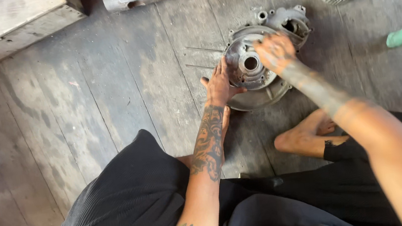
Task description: The person sits on the floor and uses a metal rod to scrape and clean the inside of a metallic mechanical housing. They rotate the part to access different areas and continue scraping the interior surfaces.
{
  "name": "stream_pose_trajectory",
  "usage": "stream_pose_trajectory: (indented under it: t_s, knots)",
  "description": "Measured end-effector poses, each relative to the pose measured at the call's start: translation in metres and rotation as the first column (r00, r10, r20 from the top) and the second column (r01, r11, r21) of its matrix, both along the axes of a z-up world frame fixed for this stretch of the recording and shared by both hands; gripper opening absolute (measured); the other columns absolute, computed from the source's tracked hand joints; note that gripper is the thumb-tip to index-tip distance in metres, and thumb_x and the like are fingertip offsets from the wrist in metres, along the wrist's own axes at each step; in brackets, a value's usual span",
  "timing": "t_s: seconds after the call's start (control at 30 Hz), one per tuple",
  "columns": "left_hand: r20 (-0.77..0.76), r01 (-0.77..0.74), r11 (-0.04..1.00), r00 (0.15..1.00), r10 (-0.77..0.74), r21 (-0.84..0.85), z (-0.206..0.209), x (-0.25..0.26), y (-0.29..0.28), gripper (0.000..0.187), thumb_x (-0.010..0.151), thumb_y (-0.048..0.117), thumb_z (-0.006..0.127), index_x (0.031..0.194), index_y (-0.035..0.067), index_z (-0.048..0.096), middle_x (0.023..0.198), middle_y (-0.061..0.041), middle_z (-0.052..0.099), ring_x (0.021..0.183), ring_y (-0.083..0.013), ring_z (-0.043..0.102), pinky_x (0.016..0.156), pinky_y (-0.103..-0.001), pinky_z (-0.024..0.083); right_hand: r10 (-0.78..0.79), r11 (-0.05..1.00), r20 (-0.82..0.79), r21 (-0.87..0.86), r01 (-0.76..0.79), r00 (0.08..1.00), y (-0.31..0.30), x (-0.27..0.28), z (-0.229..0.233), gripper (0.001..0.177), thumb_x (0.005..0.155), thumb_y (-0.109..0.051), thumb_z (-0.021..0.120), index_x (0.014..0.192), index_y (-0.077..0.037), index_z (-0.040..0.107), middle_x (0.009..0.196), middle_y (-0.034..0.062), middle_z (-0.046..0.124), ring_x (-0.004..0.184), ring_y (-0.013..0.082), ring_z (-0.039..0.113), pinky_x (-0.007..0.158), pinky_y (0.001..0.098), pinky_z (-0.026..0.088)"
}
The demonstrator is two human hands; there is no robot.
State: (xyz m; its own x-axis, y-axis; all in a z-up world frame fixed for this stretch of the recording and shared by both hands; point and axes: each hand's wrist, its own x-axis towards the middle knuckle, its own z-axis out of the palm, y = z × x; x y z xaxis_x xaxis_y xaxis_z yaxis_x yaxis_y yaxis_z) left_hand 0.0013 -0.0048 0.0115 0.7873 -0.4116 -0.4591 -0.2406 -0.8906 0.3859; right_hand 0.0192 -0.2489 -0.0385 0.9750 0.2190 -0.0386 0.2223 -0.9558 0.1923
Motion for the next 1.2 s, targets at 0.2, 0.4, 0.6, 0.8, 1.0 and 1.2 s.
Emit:
stream_pose_trajectory:
  t_s: [0.2, 0.4, 0.6, 0.8, 1.0, 1.2]
  knots:
    - [0.083, 0.012, 0.997, 0.996, -0.019, 0.083, 0.047, -0.006, -0.003, 0.106, 0.096, 0.049, 0.074, 0.166, 0.010, 0.004, 0.165, -0.003, 0.038, 0.150, -0.0160, 0.040, 0.115, -0.073, 0.032, 0.000, 0.998, 0.007, 0.057, 0.000, 1.000, 0.018, -0.037, 0.011, 0.026, 0.085, -0.026, 0.064, 0.106, -0.018, 0.077, 0.073, 0.0078, 0.065, 0.071, 0.0241, 0.069, 0.078, 0.0402, 0.047]
    - [0.002, 0.009, 1.000, 1.000, -0.009, 0.006, -0.015, -0.004, 0.001, 0.146, 0.063, 0.077, 0.085, 0.166, 0.012, 0.004, 0.167, -0.004, 0.034, 0.152, -0.0183, 0.036, 0.110, -0.080, 0.031, 0.004, 1.000, 0.068, 0.025, -0.005, 0.998, 0.008, -0.010, -0.007, 0.027, 0.083, -0.032, 0.070, 0.106, -0.018, 0.075, 0.078, 0.0089, 0.063, 0.074, 0.0251, 0.067, 0.082, 0.0420, 0.044]
    - [0.027, 0.032, 0.999, 0.999, -0.033, 0.024, -0.012, -0.010, 0.003, 0.140, 0.071, 0.073, 0.083, 0.166, 0.010, 0.002, 0.167, -0.005, 0.033, 0.152, -0.0193, 0.037, 0.109, -0.080, 0.031, -0.055, 0.990, -0.106, 0.123, 0.068, 0.993, -0.025, -0.060, 0.051, 0.031, 0.098, -0.028, 0.059, 0.121, -0.020, 0.078, 0.078, 0.0083, 0.069, 0.081, 0.0239, 0.074, 0.092, 0.0376, 0.052]
    - [0.014, 0.034, 0.999, 0.999, -0.034, 0.024, -0.019, -0.006, -0.001, 0.143, 0.068, 0.074, 0.084, 0.165, 0.011, 0.000, 0.167, -0.004, 0.033, 0.152, -0.0173, 0.035, 0.109, -0.079, 0.032, -0.028, 0.997, -0.046, 0.071, 0.031, 0.999, -0.004, -0.019, -0.002, 0.027, 0.095, -0.029, 0.058, 0.116, -0.022, 0.074, 0.070, 0.0000, 0.067, 0.071, 0.0191, 0.073, 0.072, 0.0381, 0.052]
    - [0.031, 0.052, 0.998, 0.998, -0.052, 0.020, -0.021, 0.000, -0.001, 0.147, 0.064, 0.078, 0.083, 0.166, 0.012, 0.001, 0.166, -0.003, 0.034, 0.152, -0.0182, 0.036, 0.110, -0.080, 0.031, -0.020, 0.998, -0.199, 0.047, 0.030, 0.980, -0.037, -0.052, 0.034, 0.031, 0.096, -0.030, 0.056, 0.120, -0.025, 0.075, 0.079, 0.0005, 0.072, 0.079, 0.0179, 0.074, 0.082, 0.0365, 0.052]
    - [0.135, 0.102, 0.985, 0.983, -0.121, 0.139, 0.058, -0.012, 0.001, 0.102, 0.100, 0.042, 0.065, 0.165, 0.004, -0.003, 0.161, -0.007, 0.041, 0.147, -0.0148, 0.043, 0.122, -0.058, 0.036, 0.069, 0.996, 0.054, -0.054, -0.067, 0.996, 0.021, -0.014, 0.005, 0.023, 0.083, -0.029, 0.062, 0.097, -0.018, 0.076, 0.067, 0.0058, 0.063, 0.062, 0.0207, 0.065, 0.066, 0.0374, 0.045]
